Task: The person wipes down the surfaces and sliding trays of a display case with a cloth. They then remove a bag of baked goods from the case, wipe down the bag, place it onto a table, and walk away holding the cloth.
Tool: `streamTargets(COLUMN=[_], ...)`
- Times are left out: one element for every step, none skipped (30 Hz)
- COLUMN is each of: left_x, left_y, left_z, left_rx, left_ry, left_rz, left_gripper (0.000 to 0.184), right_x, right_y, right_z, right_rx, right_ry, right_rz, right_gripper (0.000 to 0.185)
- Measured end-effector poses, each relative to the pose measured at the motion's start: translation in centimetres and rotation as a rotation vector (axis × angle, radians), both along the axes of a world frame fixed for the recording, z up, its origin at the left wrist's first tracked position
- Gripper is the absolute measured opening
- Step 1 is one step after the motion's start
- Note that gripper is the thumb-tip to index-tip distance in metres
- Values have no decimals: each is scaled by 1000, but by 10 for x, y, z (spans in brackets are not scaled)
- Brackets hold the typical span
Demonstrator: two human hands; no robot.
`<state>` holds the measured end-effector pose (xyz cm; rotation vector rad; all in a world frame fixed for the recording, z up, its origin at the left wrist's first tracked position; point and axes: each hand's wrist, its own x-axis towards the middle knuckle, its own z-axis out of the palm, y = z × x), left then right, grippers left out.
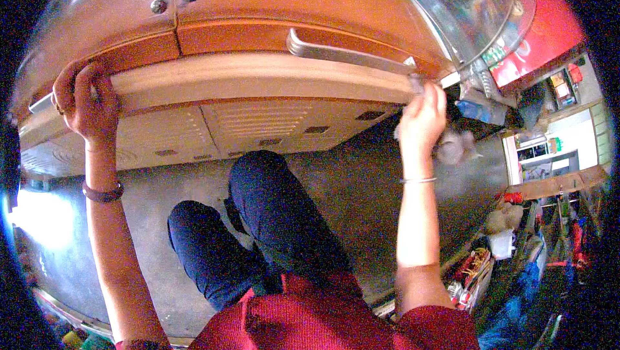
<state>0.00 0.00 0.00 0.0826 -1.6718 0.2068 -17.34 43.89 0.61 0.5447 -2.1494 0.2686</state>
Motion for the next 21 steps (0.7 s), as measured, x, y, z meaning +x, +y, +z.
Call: streamTargets(left_x=[0,1,-6,-5,-5,2,3,1,1,2,2,1,1,1,1,2,3,0,1,2,4], left_y=[4,8,8,4,2,3,2,1,0,1,1,1,1,1,2,3,3,0,0,1,2], left_z=[3,5,-11,-10,-9,0,1,-2,-3,-1,0,0,0,0,0,1,2,2,1,2,3], left_rx=[-10,-21,37,42,57,44,41,43,35,28,26,32,34,32,32,32,32,1,-3,27,57], left_ry=[8,12,31,33,48,0,-2,0,-8,4,2,8,12,22,22,13,3,41,38,39,39], left_rz=[-13,-26,-15,-38,-60,-35,-21,-18,-18,-48,-36,-53,-70,-63,-52,-55,-55,-61,-47,-97,-146], left_gripper=[14,15,15,16,17,17,17,17,17,16,16,16,16,17,17,17,18,17,17,18,18], right_x=[11,26,37,51,65,78,87,90,95,103,110,116,121,122,123,123,123,120,118,116,115], right_y=[-17,-35,-61,-88,-110,-135,-151,-169,-186,-200,-211,-221,-229,-233,-236,-237,-238,-238,-237,-237,-236], right_z=[1,3,16,13,11,8,8,7,3,4,6,6,6,6,6,6,5,3,2,2,3], right_rx=[14,30,123,88,80,50,57,72,62,79,100,65,29,30,31,33,35,12,2,-2,-6], right_ry=[32,13,29,28,-3,-10,-46,39,21,-12,-43,-83,-124,-114,-114,-111,-109,-84,-59,-60,-61], right_rz=[31,66,102,167,169,241,292,383,449,461,475,489,502,507,518,512,508,538,566,588,611], right_gripper=[28,24,22,21,21,22,24,28,30,30,31,33,35,33,33,33,32,32,34,34,35])
